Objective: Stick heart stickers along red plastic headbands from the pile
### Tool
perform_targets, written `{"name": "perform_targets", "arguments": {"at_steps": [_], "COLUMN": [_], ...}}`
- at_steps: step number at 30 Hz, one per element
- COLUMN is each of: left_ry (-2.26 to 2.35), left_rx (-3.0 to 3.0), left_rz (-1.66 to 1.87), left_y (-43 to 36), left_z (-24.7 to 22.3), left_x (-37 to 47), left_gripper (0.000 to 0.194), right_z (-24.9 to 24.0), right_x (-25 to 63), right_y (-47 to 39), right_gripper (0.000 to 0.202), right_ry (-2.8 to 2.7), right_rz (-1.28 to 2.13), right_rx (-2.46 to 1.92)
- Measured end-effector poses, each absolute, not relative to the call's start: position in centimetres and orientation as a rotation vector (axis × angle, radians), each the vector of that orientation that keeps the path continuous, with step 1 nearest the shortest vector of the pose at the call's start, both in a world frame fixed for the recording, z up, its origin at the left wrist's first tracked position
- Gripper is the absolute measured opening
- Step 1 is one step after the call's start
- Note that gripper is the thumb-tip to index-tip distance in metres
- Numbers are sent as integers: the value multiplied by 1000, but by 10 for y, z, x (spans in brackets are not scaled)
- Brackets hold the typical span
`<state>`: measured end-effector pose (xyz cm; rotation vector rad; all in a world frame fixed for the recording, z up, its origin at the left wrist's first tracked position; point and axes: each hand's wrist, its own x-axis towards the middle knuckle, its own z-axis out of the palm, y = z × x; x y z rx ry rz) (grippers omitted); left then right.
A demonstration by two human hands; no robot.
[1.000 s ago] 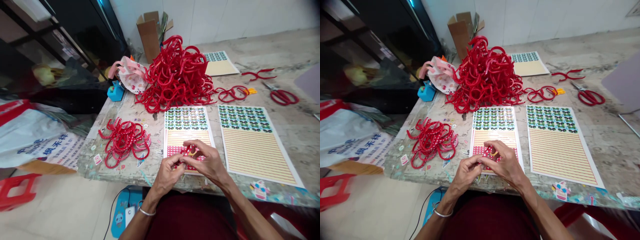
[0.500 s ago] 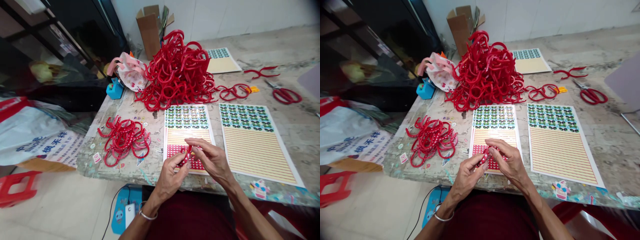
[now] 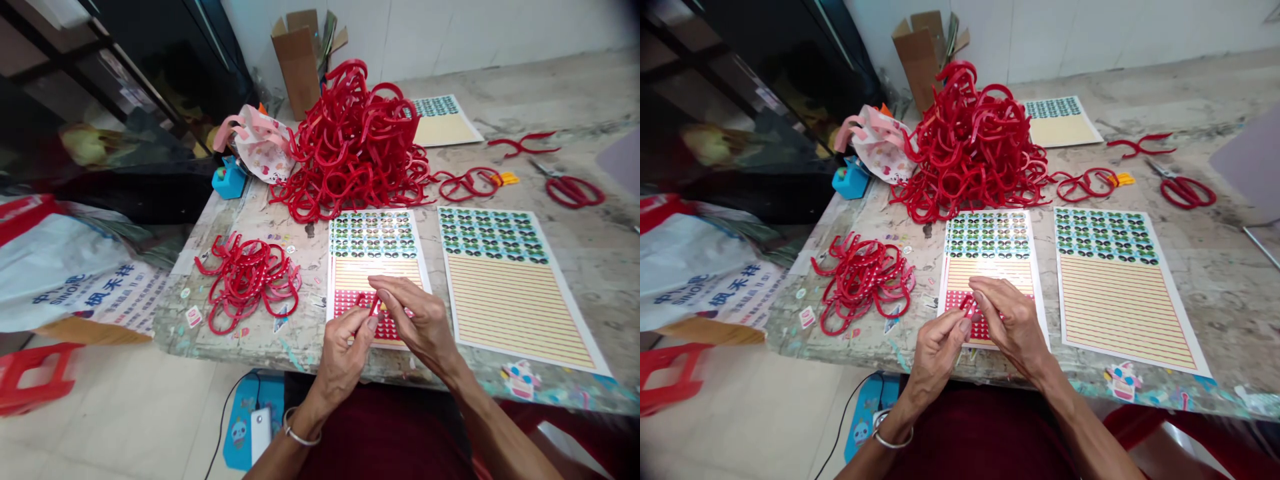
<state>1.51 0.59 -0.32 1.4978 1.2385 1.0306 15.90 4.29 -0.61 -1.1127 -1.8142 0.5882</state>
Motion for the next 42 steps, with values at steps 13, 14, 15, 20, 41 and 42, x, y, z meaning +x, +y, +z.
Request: {"name": "perform_targets", "arguments": {"at_steps": [13, 14, 15, 20, 41, 42], "left_ry": [1320, 1322, 1325, 1328, 1246, 1247], "left_rx": [1462, 1456, 1448, 1357, 1187, 1222], "left_rz": [1107, 1111, 1113, 1121, 1166, 1154], "left_y": [6, 6, 6, 6, -6, -6], "left_z": [1, 1, 2, 2, -8, -7], "left_x": [24, 24, 25, 26, 19, 19], "left_gripper": [27, 26, 26, 30, 28, 26], "right_z": [-10, -11, -11, -10, -1, -3], "right_x": [153, 152, 151, 150, 146, 146], "right_y": [39, 39, 39, 33, 29, 30], "right_gripper": [31, 30, 29, 47, 28, 29], "right_ry": [-1757, -1735, -1709, -1413, -1001, -1018], "right_rz": [491, 513, 540, 923, 1460, 1453], "right_rx": [-1159, -1174, -1195, -1303, -1174, -1177]}}
